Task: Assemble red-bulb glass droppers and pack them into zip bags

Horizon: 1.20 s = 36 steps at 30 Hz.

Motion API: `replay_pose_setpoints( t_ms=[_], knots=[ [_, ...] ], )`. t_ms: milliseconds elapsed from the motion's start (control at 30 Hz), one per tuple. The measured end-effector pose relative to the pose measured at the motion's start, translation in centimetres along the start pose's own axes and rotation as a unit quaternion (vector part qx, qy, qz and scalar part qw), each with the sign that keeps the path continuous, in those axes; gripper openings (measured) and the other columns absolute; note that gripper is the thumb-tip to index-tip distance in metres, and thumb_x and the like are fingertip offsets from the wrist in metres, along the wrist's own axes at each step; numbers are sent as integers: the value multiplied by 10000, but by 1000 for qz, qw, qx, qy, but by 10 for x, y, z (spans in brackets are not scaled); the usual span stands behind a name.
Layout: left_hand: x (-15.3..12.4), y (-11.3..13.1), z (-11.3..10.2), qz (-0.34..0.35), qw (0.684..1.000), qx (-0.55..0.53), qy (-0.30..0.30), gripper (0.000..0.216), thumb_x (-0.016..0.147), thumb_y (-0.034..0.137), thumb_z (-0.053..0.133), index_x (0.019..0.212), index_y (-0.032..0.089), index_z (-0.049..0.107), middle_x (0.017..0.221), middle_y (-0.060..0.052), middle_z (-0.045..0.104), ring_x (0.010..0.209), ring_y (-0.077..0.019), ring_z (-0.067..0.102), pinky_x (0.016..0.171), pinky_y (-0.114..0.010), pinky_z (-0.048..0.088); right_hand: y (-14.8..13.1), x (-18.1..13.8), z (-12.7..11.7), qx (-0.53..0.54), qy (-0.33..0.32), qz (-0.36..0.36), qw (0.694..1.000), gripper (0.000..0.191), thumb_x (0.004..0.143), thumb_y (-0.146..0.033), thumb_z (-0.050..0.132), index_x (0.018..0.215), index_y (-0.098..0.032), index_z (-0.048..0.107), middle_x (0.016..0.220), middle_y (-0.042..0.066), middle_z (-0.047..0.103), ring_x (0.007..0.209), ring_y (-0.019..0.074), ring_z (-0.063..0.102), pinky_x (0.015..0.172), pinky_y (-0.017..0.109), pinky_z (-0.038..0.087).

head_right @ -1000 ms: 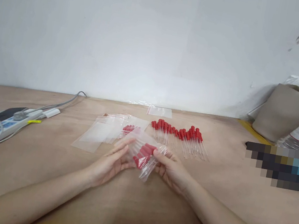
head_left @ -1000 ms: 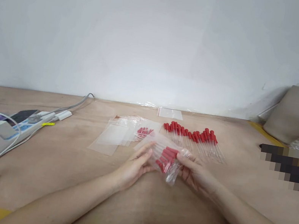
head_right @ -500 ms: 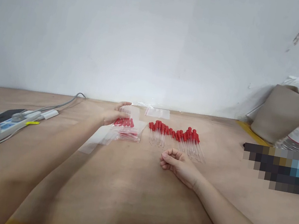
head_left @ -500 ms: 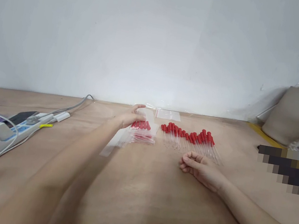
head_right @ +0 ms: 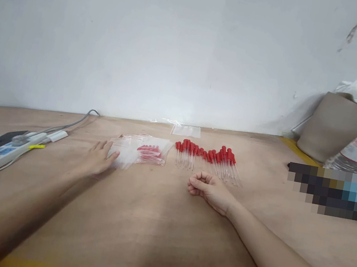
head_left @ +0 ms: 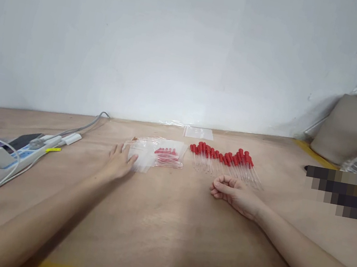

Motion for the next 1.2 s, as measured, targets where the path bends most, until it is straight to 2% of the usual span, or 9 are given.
replay_pose_setpoints(
  t_ms=[233,300,400,500,567,633,800,1000,1200],
  knots=[
    [-14,-9,31,30,998,21,-50,506,888,350,199,1269,83,399,1359,-167,334,1269,-302,265,1003,-451,239,-18,10,-10,-156,66,-21,985,208,661,-324,653,686,-166,520,594,-12,568,515,85,520,522,224,418],
    [-13,-8,29,32,998,12,-44,478,891,306,196,1242,94,441,1342,-149,371,1263,-282,289,1007,-429,253,-43,22,-18,-302,124,-56,944,153,689,-306,603,675,-174,527,558,-14,550,491,97,505,492,230,393],
    [-12,-14,21,31,999,-6,-32,472,894,296,192,1209,100,485,1324,-122,406,1263,-252,297,1022,-388,261,-84,45,-23,-504,216,-105,829,83,708,-248,544,665,-177,550,662,25,593,643,144,554,600,258,414],
    [-16,-21,-12,29,997,-59,49,492,897,343,199,1216,98,483,1333,-112,397,1278,-241,271,1048,-382,233,-96,74,-26,-552,254,-92,789,89,676,-240,570,698,-156,548,783,89,608,789,213,562,671,299,414],
    [-29,-9,-44,85,983,-117,114,489,899,368,219,1245,112,451,1351,-90,376,1288,-210,253,1063,-356,218,-93,89,-28,-551,264,-68,789,185,657,-234,589,807,-134,546,846,129,603,815,245,561,661,319,418],
    [-49,26,-64,193,962,-167,101,460,907,363,246,1296,162,384,1384,-46,329,1293,-183,243,1072,-343,208,-87,96,-29,-548,276,-44,788,335,645,-210,596,954,-112,511,884,153,596,819,260,565,640,326,423],
    [-118,131,-32,423,883,-158,-127,440,916,319,286,1352,280,250,1428,7,224,1317,-189,173,1076,-402,180,-83,100,-29,-534,292,-4,793,567,588,-113,616,1117,-88,415,891,182,589,816,293,570,606,332,425],
    [-132,170,4,474,844,-177,-180,480,880,380,388,1339,294,273,1431,-34,193,1320,-234,145,1061,-493,94,-107,70,-31,-503,288,-52,813,445,691,-179,528,1117,-143,407,794,108,591,715,225,560,594,306,407],
    [-119,178,-8,461,841,-250,-135,393,887,358,366,1260,256,435,1370,-50,356,1287,-230,253,1061,-459,161,-68,1,-39,-277,250,-152,915,633,751,-259,428,1306,-173,137,487,-71,437,454,147,462,485,267,381]
  ],
)
Point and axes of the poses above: each hand's wrist, its own x-axis towards the middle knuckle, its own z-axis out of the palm, y = z × x, the point moved 10 cm from there along x, towards the middle knuckle
